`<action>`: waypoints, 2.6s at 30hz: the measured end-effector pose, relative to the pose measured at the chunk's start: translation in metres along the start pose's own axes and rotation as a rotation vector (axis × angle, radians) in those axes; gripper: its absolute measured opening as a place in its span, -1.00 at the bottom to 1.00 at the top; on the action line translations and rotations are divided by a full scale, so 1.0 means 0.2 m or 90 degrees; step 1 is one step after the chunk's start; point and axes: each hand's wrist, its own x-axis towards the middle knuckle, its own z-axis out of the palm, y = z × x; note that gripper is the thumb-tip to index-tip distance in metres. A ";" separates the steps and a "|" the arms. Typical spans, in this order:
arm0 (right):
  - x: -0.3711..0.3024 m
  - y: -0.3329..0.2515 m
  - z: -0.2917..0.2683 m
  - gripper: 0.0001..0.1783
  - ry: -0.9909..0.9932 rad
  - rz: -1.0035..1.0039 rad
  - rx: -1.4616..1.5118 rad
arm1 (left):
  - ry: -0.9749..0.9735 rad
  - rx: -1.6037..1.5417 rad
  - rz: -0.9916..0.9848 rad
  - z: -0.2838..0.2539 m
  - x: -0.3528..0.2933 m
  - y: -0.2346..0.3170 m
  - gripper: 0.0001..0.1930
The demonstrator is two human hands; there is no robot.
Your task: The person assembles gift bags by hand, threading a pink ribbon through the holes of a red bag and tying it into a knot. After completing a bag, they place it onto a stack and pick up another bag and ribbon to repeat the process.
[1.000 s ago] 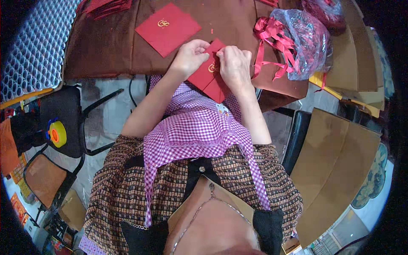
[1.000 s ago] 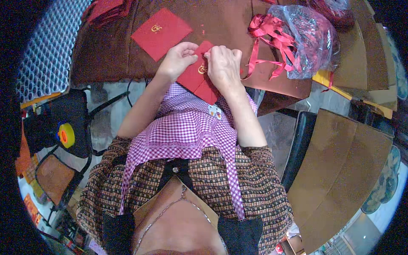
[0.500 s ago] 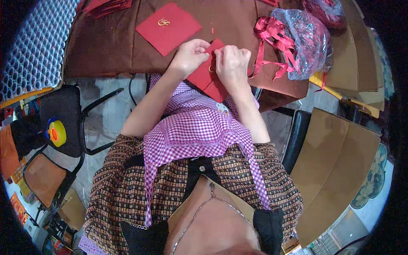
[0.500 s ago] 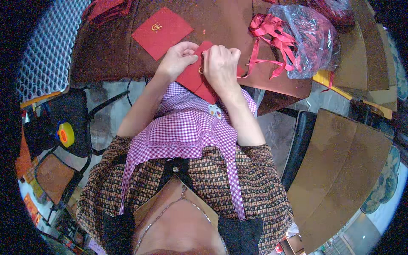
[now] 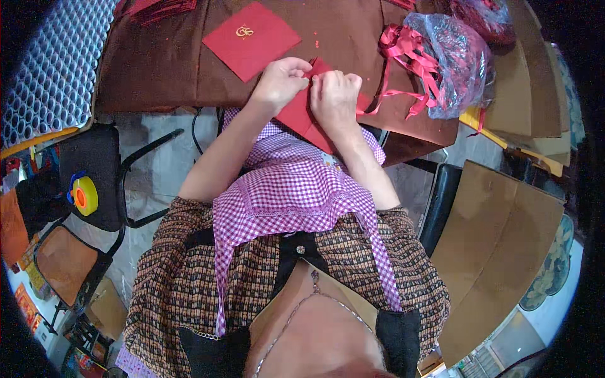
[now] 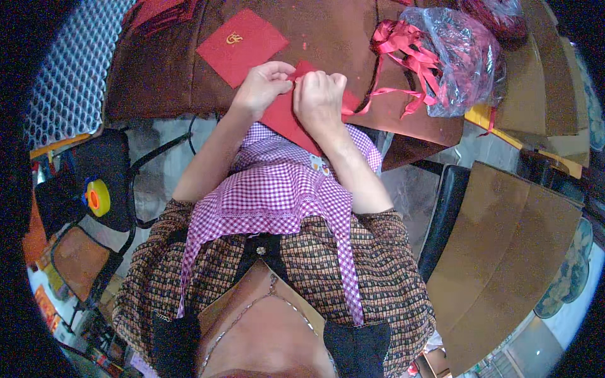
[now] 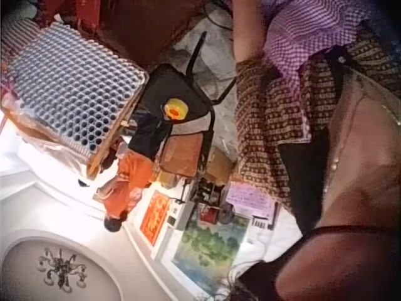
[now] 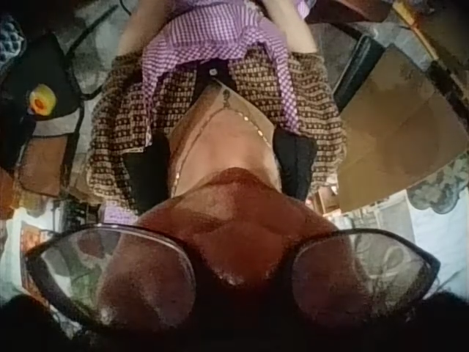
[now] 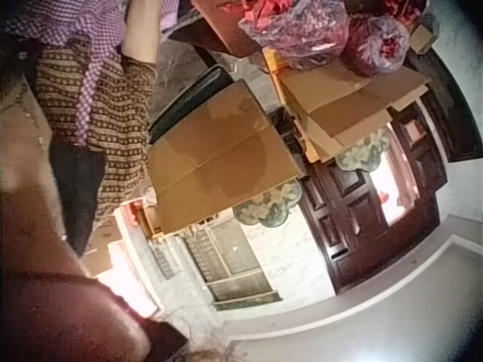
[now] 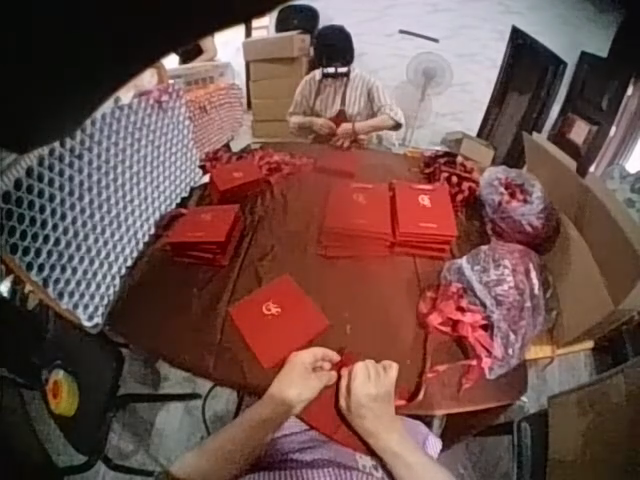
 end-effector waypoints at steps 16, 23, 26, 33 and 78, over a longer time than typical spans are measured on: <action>0.02 0.03 -0.10 -0.90 -0.015 0.103 0.046 | -0.039 -0.087 -0.030 -0.04 -0.02 0.06 -0.69; 0.02 0.02 -0.06 -0.88 -0.022 0.055 0.029 | -0.037 -0.060 -0.015 -0.04 -0.02 0.06 -0.66; 0.04 0.01 -0.07 -0.87 -0.023 0.028 0.003 | -0.047 -0.077 -0.020 -0.03 -0.02 0.07 -0.65; 0.06 -0.02 -0.08 -0.85 -0.086 -0.011 -0.042 | -0.048 -0.026 -0.040 -0.01 -0.05 0.10 -0.67; 0.23 0.29 -0.31 -0.92 -0.382 0.061 0.303 | 0.093 -0.141 0.002 -0.20 -0.02 0.15 -0.87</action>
